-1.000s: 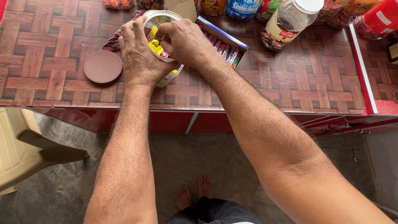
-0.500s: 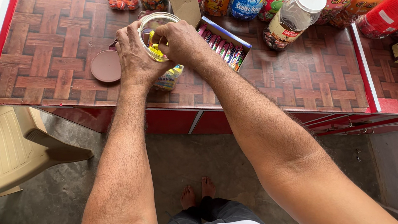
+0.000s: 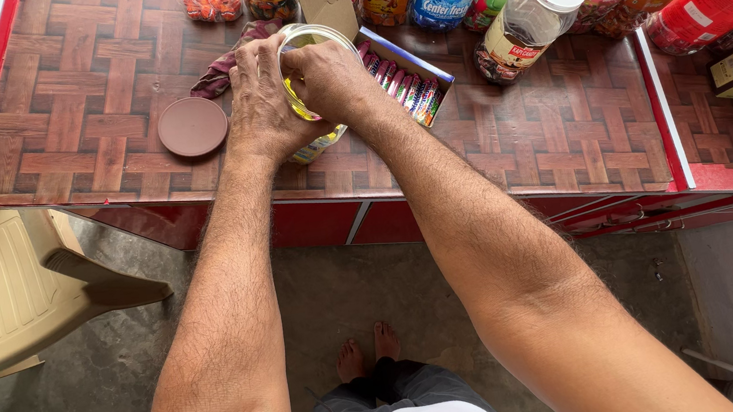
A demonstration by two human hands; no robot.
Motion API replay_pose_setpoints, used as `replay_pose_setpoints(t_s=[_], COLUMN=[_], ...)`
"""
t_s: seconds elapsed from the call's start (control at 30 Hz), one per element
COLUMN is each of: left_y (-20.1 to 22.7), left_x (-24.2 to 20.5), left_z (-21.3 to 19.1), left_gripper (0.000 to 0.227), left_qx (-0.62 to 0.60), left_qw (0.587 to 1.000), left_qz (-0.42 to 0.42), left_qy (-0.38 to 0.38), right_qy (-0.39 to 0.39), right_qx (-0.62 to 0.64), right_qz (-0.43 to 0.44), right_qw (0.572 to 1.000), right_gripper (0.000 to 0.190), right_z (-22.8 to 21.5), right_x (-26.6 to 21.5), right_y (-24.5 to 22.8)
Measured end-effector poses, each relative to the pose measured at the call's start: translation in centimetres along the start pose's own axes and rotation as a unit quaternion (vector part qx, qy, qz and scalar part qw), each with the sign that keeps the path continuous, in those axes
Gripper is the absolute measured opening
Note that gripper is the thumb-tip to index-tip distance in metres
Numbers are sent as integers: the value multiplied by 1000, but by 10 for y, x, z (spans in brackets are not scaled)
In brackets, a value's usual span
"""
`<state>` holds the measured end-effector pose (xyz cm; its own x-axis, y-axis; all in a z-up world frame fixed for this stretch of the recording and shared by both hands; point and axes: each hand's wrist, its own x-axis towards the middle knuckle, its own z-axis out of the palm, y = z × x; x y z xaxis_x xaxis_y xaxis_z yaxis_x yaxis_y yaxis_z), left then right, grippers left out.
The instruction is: The person transfers individually wrapped candies from a cardboard box into a clear plastic jar. They place the candies one by one into the jar, then secure the lid. Finally, the person closes the box and places it into a red cabinet.
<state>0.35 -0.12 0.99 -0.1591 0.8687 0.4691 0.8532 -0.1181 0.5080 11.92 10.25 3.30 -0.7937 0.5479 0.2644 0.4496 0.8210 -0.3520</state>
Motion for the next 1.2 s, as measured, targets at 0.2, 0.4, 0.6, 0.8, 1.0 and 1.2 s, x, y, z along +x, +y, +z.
replay_pose_setpoints(t_s=[0.2,0.4,0.6,0.8,1.0,1.2], left_y=[-25,-51,-25,10,59,91], left_x=[-3,-11,-7,14,51,79], left_z=[0,-4,-22,-23,-3,62], left_gripper=[129,79,43,22,14,17], left_qx=[-39,-93,-56,25,23,-131], left_qw=[990,985,980,979,971,985], left_qz=[-138,-137,-173,-74,42,-24], left_qy=[-15,49,83,190,236,110], right_qy=[-4,-8,27,156,202,98], right_qx=[56,70,82,38,29,-33], right_qz=[16,7,0,13,154,244], right_qw=[998,998,996,987,967,964], right_gripper=[17,17,14,11,16,28], right_z=[-3,-4,-5,-22,-58,-53], right_x=[3,17,15,9,-10,-38], right_y=[-18,-29,-31,-34,-18,72])
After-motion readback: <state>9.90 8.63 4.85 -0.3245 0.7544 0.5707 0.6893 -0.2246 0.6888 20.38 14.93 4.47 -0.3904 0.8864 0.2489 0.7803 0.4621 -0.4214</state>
